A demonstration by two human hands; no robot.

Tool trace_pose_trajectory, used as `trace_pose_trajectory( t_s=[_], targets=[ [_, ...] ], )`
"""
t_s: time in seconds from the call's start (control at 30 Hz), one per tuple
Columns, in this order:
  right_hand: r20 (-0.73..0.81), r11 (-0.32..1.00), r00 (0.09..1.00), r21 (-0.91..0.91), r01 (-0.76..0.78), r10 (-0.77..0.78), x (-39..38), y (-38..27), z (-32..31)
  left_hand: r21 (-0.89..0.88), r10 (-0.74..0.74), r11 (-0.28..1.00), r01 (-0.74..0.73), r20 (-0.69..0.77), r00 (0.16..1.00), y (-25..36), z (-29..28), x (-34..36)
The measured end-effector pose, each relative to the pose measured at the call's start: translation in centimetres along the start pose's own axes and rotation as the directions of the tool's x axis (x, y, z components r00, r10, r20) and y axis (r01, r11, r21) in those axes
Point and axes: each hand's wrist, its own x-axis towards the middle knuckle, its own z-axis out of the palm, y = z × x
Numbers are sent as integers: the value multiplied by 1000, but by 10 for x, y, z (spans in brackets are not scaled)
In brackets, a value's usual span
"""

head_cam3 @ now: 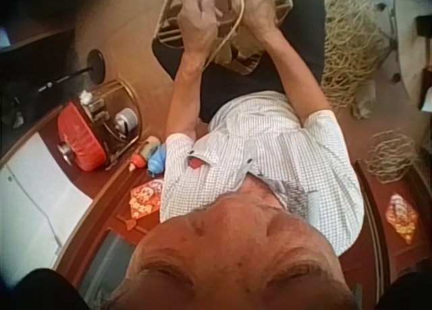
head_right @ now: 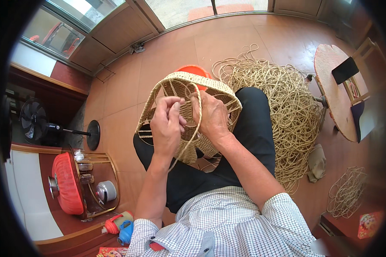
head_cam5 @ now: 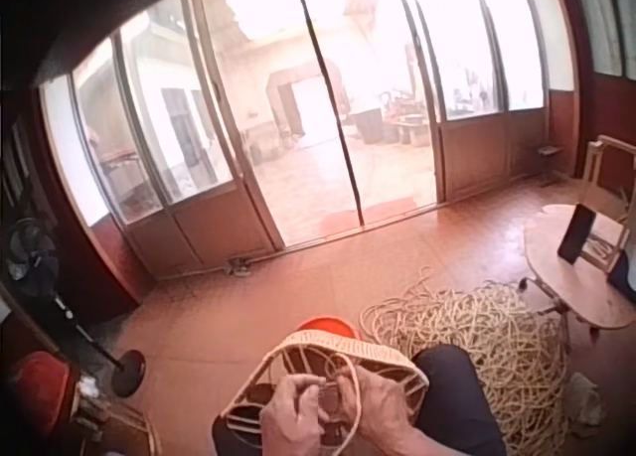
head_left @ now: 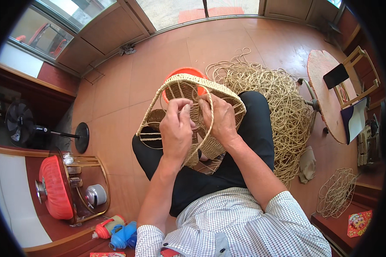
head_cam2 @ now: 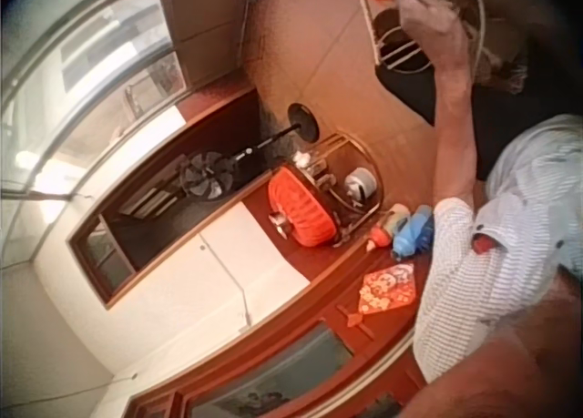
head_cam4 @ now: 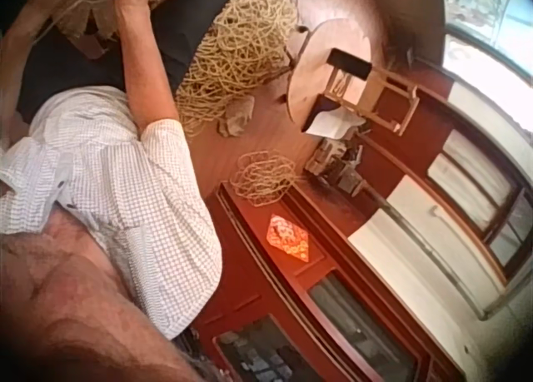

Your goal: Weaving straw fibers into a decorative flower-shaped basket frame.

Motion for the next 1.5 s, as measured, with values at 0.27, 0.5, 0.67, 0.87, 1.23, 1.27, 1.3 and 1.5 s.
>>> trace_pose_trajectory(
  t_s=[0.27, 0.5, 0.67, 0.87, 1.23, 1.27, 1.3, 1.5],
  targets=[
    [152, 975, 982, 172, -140, 114, 2, -1, -7, 498, 293, 824, -269, 30, 955, -14, 25, 37],
    [151, 952, 981, 262, -157, 120, -1, -1, -3, -487, -44, 871, 58, 39, 998, -24, -2, 22],
    [69, 980, 996, 184, -70, 59, -17, -8, -3, -495, -12, 868, 30, 40, 999, -39, -34, 16],
    [-119, 877, 871, -132, 462, -476, -33, -7, 4, -428, -58, 903, 20, -76, 995, -45, -62, 11],
    [180, 836, 870, -246, 491, -458, -36, -11, 11, -417, 100, 898, -142, -121, 988, -18, -66, 58],
    [193, 832, 871, -261, 489, -451, -37, -13, 11, -441, 168, 878, -186, -79, 983, -15, -60, 64],
    [210, 831, 876, -280, 480, -435, -37, -15, 11, -425, 190, 885, -191, -45, 981, -11, -55, 70],
    [253, 858, 895, -277, 432, -368, -36, -19, 11, -266, 194, 947, -178, 36, 980, 8, -38, 78]
  ],
)
